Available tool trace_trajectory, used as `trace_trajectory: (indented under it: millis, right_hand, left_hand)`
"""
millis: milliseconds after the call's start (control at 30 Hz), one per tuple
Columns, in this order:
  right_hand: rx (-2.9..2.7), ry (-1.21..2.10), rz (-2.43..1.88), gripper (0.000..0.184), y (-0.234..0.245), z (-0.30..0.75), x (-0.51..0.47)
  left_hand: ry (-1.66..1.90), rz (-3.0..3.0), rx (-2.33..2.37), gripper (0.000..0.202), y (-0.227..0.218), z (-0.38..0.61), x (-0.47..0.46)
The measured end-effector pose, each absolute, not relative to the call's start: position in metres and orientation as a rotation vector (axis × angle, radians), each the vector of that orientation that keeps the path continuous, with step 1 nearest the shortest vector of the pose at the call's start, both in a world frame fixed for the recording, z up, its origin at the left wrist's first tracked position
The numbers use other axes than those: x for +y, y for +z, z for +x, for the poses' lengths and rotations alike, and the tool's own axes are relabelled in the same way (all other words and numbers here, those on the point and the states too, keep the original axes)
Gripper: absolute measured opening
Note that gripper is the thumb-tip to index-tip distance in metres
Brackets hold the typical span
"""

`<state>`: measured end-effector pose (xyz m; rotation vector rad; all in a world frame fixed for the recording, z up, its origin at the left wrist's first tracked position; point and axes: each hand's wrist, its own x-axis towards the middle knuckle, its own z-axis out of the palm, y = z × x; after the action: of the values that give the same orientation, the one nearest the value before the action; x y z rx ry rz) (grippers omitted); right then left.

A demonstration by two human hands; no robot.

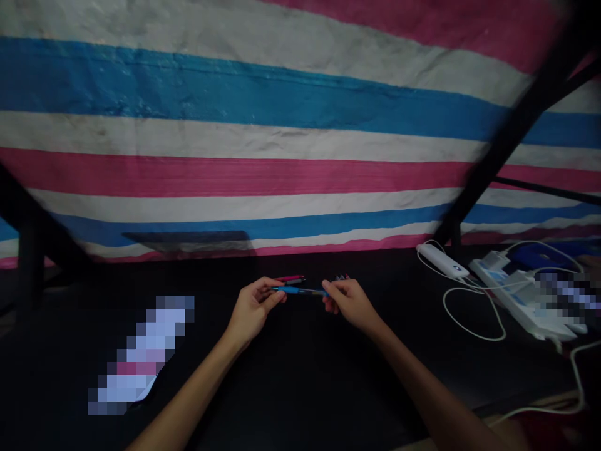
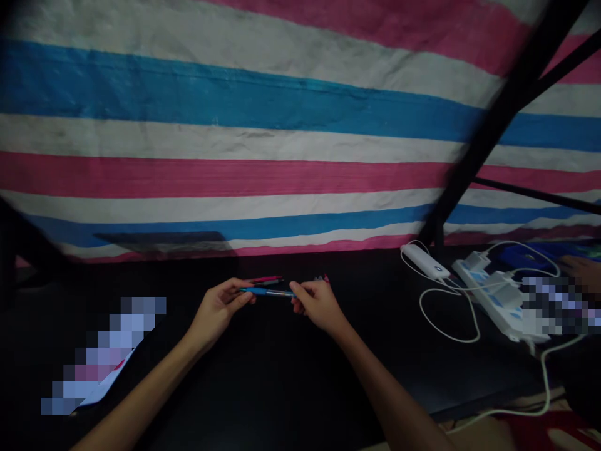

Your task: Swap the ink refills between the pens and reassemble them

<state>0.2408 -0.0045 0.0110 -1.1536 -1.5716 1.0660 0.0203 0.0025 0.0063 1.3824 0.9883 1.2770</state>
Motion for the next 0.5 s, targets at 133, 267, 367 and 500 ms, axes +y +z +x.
trace_trajectory:
  millis: [133, 267, 367, 500]
  right_hand:
    - [-1.547, 0.929, -1.052, 0.035, 0.0114, 0.2407, -0.0049]
    - [-1.582, 0.775, -1.072, 0.019, 0.0101, 0.2425, -0.0057]
    - [-1.551, 0.736, -1.045, 0.02, 0.0098, 0.2435, -0.0061]
    - [-1.531, 0.771, -0.995, 0.02, 0.0114, 0.2448, -0.0062]
  left_hand:
    - [1.273, 1.332, 0.962, 0.017, 0.0064, 0.0185, 0.0033]
    - [1.181, 1.159, 0.843, 0.018, 0.0059, 0.0168, 0.0045]
    - [1.083, 1.045, 0.821, 0.024, 0.0059, 0.0165, 0.0054]
    - [0.938, 1.127, 0.878, 0.038, 0.0069, 0.0149, 0.0046]
